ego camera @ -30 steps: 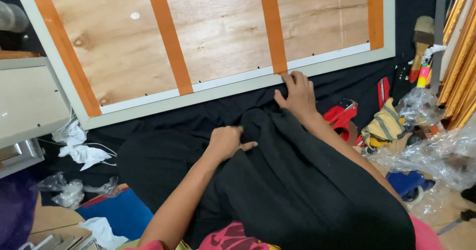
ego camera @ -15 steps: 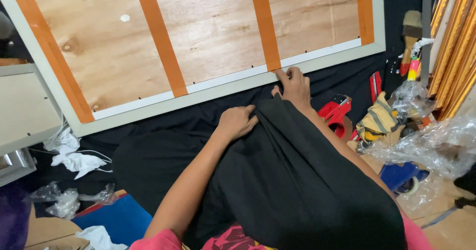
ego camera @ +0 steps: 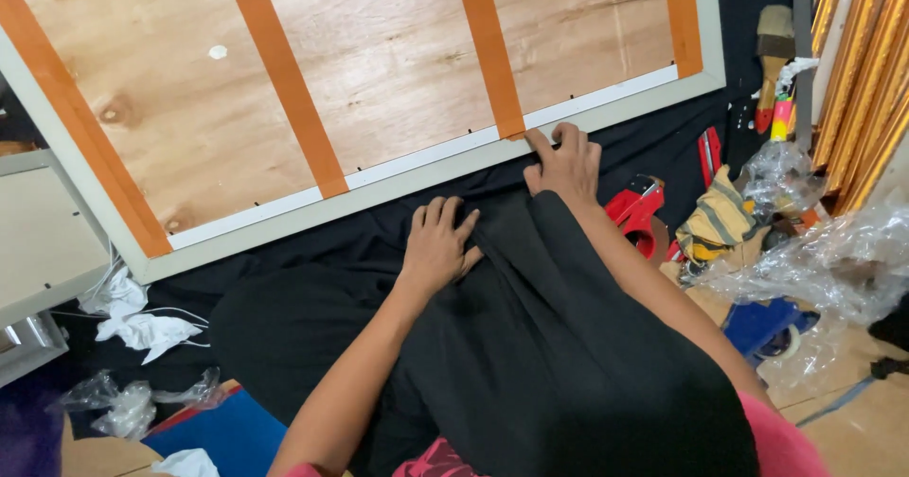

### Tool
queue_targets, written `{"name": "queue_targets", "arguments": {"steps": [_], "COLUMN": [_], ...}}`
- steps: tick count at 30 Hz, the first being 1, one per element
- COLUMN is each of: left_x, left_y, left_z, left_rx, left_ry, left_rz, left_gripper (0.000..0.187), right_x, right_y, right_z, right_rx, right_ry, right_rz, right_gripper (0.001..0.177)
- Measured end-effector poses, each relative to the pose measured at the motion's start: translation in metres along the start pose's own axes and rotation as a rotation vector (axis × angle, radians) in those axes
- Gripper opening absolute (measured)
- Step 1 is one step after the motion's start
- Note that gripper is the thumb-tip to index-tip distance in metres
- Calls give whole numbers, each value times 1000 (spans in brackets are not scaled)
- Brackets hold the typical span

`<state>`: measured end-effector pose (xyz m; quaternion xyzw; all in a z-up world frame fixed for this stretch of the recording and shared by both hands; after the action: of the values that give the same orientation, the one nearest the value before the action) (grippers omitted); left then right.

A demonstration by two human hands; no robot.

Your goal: Applying and smoothing double-sided tape onto a wooden board using a cloth and a utility knife.

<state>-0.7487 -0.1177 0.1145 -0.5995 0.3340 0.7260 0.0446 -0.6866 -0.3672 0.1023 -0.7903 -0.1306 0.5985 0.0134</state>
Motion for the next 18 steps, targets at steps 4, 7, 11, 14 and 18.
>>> {"name": "queue_targets", "arguments": {"steps": [4,7,11,14,18], "left_x": [25,14,20,53,60], "left_y": [-5,-7,-19,-9,-7], "left_z": [2,-3,-4,19,14], "left_rx": [-10,-106,58,173,159], "left_ry": [128,4,-85,6,9], "left_rz": [258,598,794,328,263], "left_gripper": [51,48,48,59,69], "right_x": [20,5,-19,-74,-81], "right_y": [0,-6,32,41,26], "right_z": [9,8,49,109,127], "right_rx": [36,-1,239,541,837], "right_ry": [-21,-131,-8,122,-14], "right_rz": [-7,-77,-24,177,45], "right_gripper": [56,53,45,41,76]}}
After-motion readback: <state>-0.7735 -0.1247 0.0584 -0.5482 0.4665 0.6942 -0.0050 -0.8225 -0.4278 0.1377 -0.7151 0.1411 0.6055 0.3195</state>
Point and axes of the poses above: each hand's wrist, its own z-axis away from the middle knuckle, its own x-axis out of the palm, y = z × x, the point moved 1 cm from there along -z, towards the middle knuckle, and after that the axes turned 7 degrees about y, right-handed, at the moved point
